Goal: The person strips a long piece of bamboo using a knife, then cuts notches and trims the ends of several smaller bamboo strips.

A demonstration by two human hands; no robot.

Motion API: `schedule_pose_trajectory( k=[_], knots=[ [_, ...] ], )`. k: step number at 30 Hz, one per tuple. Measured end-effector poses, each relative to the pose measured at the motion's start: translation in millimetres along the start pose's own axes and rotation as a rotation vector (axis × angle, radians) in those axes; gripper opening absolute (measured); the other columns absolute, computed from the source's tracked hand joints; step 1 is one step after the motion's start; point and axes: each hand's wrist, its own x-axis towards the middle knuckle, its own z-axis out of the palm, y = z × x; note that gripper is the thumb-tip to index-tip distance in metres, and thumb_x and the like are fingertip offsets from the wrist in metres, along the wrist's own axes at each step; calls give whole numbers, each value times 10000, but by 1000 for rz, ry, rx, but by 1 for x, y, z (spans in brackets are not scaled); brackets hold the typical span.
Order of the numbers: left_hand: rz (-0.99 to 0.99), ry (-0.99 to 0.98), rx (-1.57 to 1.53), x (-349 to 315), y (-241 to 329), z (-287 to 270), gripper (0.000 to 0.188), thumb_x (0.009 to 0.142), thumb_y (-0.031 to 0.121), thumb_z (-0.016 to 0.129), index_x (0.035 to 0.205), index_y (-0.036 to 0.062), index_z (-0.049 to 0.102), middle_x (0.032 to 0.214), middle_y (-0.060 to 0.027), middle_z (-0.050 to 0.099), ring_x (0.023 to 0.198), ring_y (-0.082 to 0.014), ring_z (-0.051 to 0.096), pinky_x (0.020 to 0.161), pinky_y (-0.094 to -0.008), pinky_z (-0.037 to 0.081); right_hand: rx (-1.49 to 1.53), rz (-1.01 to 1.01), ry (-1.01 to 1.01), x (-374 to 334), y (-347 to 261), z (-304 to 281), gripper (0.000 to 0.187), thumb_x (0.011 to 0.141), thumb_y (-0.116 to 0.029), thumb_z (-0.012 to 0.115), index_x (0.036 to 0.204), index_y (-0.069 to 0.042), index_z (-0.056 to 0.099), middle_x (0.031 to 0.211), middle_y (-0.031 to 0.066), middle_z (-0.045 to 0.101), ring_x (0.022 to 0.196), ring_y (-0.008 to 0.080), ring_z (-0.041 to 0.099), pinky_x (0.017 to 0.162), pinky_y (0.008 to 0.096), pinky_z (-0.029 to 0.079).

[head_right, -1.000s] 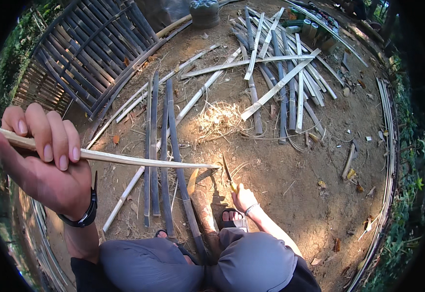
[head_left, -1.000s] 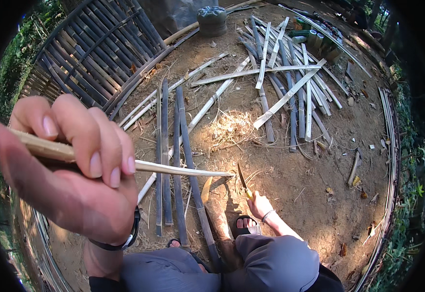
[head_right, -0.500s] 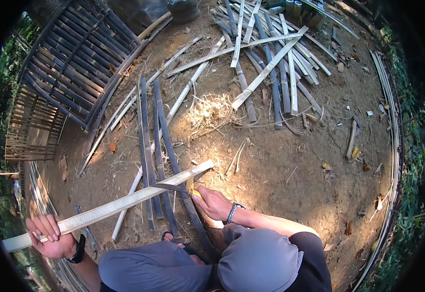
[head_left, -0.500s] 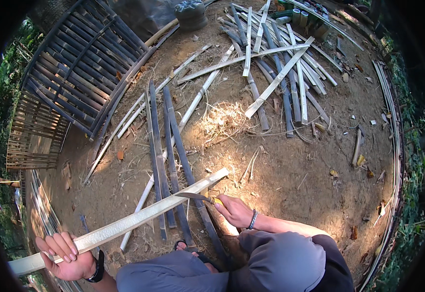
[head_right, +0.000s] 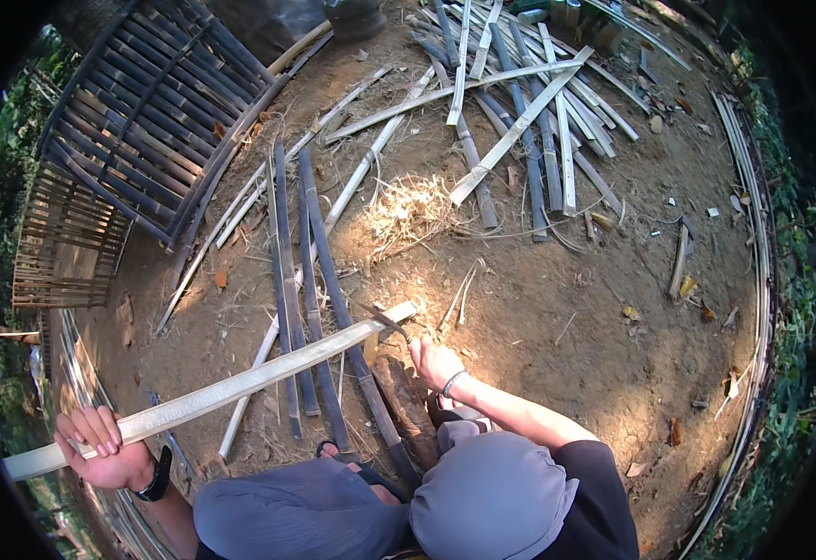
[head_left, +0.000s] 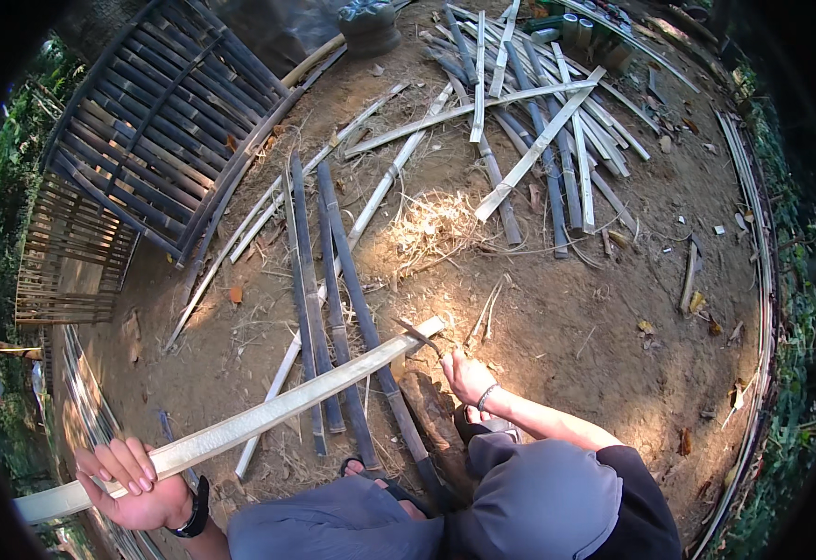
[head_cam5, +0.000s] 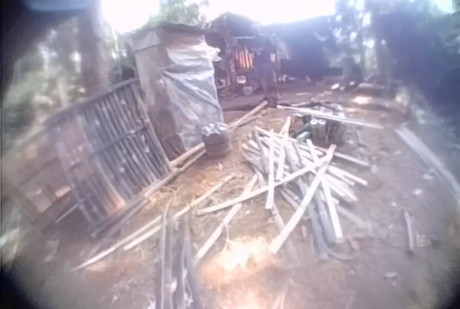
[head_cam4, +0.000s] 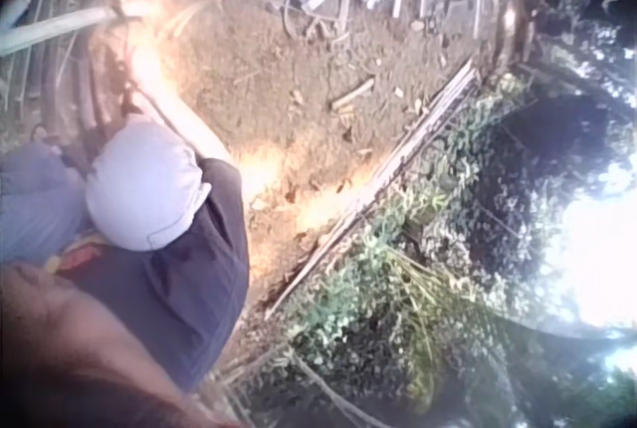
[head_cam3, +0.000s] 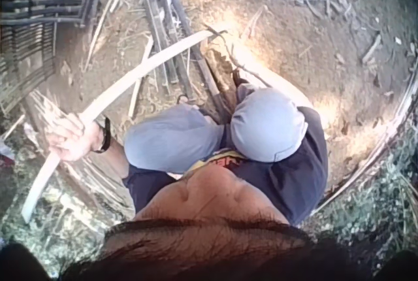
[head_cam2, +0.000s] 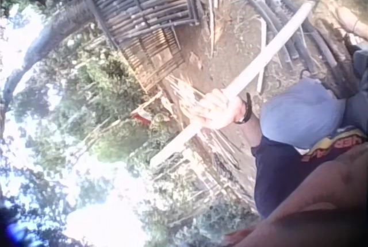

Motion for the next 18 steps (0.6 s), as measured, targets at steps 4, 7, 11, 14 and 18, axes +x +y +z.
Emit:
schedule_pose_trajectory(
  k=[4,7,11,14,18],
  knots=[
    [4,24,32,-3,4,-10,298,993,256,346,737,106,329,485,0,319,392,-89,284,414,-201,298,298,21,-33,-13,-64,-17,355,968,-311,383,971,39,437,669,296,576,637,470,577,583,543,441],
    [-18,7,-9,-1,1,-5,297,993,258,346,739,106,328,487,1,321,393,-88,285,418,-198,299,192,106,109,-6,-13,8,367,968,-326,380,963,36,441,666,295,577,642,475,574,610,553,438],
    [-19,-8,14,-4,5,-5,293,993,258,346,744,104,328,491,-1,323,393,-88,286,416,-199,300,320,209,48,-3,-20,15,358,970,-311,384,953,45,423,718,321,572,677,495,557,634,542,433],
    [-15,13,22,-3,4,-8,290,993,256,343,747,103,329,493,-3,323,395,-88,285,415,-201,300,305,184,37,-2,-30,-4,378,967,-321,388,953,51,453,724,310,588,684,470,581,651,517,462],
    [-20,9,14,-1,3,-8,289,994,251,339,747,101,331,495,-4,320,401,-90,285,417,-205,303,42,68,93,0,-6,8,387,966,-316,400,953,63,474,761,307,603,688,474,596,608,519,478]
  ],
)
